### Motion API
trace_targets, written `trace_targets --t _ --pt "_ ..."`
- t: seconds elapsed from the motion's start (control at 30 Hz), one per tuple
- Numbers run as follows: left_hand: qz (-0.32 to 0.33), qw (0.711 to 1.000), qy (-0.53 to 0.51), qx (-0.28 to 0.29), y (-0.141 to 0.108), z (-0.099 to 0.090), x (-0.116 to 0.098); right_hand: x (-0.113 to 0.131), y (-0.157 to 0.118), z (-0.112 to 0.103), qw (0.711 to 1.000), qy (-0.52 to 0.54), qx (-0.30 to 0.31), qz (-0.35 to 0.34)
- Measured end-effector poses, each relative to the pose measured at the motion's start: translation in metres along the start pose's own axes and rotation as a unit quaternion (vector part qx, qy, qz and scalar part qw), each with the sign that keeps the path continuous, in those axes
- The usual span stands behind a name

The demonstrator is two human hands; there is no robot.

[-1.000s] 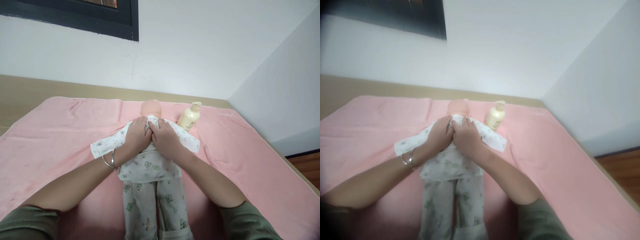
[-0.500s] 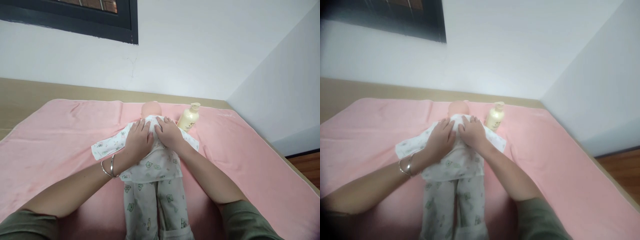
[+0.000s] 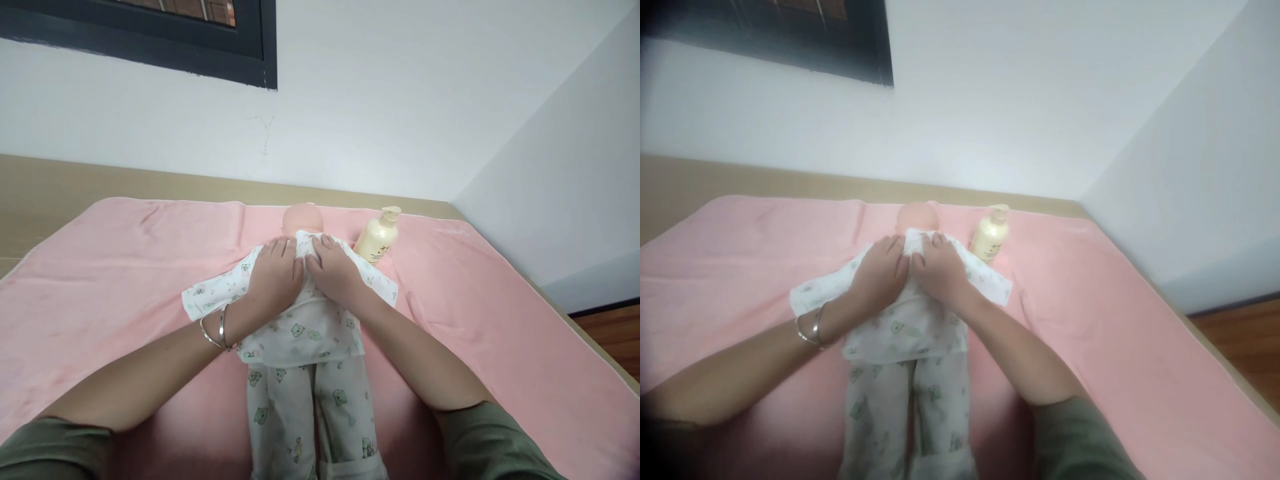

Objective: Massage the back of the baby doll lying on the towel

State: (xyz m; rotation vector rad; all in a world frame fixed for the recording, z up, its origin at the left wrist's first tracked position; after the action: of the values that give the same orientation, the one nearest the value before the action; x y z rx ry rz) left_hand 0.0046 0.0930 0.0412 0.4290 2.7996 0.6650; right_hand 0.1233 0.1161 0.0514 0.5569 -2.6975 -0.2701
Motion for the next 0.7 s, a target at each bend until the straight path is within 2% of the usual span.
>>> trace_targets --t 0.1,0.2,0.3,0.43,0.53,0.7 --pt "0.011 1.000 0.019 -0.014 -0.013 -0.003 -0.014 -0.019 0.015 0.002 0.999 0.008 0.031 0.044" --pt "0.006 1.000 0.006 -0.003 -0.013 -0.002 -0.015 -0.021 0.017 0.002 0.998 -0.012 0.036 0.049" --pt "-0.019 0.999 -0.024 0.037 0.002 0.002 0.001 -0.002 0.001 0.002 0.998 -0.057 0.007 0.017" --pt "-0.080 0.989 -0.067 0.106 0.019 0.009 0.024 0.031 -0.026 0.002 0.993 -0.089 -0.038 -0.067" --pt "-0.054 0.993 -0.042 0.101 0.020 0.006 0.020 0.034 -0.027 0.003 0.993 -0.061 -0.028 -0.094" --pt "-0.016 0.999 0.019 0.044 -0.002 0.000 -0.003 -0.005 0.006 0.002 0.999 -0.001 0.023 0.028"
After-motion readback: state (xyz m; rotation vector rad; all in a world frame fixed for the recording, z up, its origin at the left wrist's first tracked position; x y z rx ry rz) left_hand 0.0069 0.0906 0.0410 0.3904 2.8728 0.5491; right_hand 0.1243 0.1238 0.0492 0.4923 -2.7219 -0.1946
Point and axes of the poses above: each hand's wrist, its own y-axis towards the middle knuckle, its own z-axis out of the palm, x = y × z, the point moved 6 cm from there along y, towards the middle knuckle, and after that the axes turned 3 degrees about y, right-handed, at the moved point
